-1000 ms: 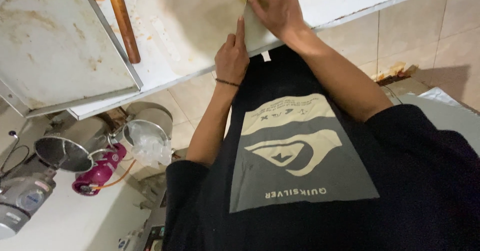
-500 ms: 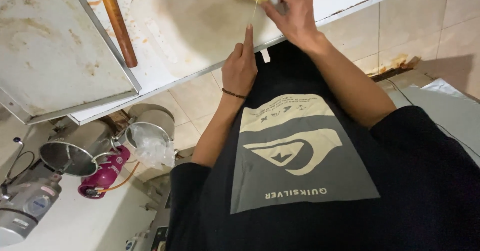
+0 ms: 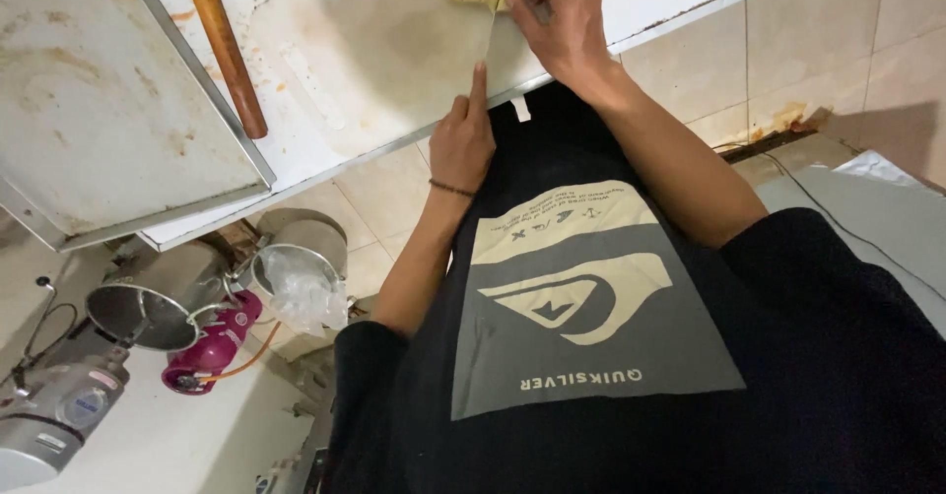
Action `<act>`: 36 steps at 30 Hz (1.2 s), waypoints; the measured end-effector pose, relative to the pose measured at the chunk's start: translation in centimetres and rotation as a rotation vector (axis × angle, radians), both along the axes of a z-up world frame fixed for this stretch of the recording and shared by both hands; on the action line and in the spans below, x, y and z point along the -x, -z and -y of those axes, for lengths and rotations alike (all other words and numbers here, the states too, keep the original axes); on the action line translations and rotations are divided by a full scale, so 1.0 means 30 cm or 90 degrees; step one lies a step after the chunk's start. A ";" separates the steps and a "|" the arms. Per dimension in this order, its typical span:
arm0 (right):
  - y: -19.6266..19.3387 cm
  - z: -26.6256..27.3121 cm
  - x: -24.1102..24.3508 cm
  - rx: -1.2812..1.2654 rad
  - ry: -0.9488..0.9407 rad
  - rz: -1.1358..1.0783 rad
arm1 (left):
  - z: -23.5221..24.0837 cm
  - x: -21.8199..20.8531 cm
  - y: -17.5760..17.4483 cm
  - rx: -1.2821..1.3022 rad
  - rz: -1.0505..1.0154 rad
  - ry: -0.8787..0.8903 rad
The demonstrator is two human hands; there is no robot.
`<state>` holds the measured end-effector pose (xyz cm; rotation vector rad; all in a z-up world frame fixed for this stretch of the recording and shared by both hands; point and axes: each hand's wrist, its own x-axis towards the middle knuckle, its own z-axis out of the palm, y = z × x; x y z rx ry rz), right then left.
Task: Shaping dough into flower patterns using a knife and hands on a baking tray.
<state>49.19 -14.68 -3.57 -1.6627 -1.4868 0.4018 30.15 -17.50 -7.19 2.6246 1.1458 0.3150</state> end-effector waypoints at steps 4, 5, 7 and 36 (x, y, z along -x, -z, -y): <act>-0.034 -0.007 -0.010 0.063 -0.035 -0.074 | -0.043 0.086 -0.030 0.129 -0.054 -0.082; -0.037 -0.003 -0.010 0.125 -0.054 -0.062 | -0.061 0.115 -0.019 0.128 -0.091 -0.135; -0.046 -0.023 -0.010 0.165 -0.084 -0.014 | -0.158 0.117 -0.043 0.100 -0.099 -0.168; -0.057 -0.166 -0.093 0.428 -0.244 -0.684 | -0.338 -0.177 -0.171 0.901 0.838 -0.525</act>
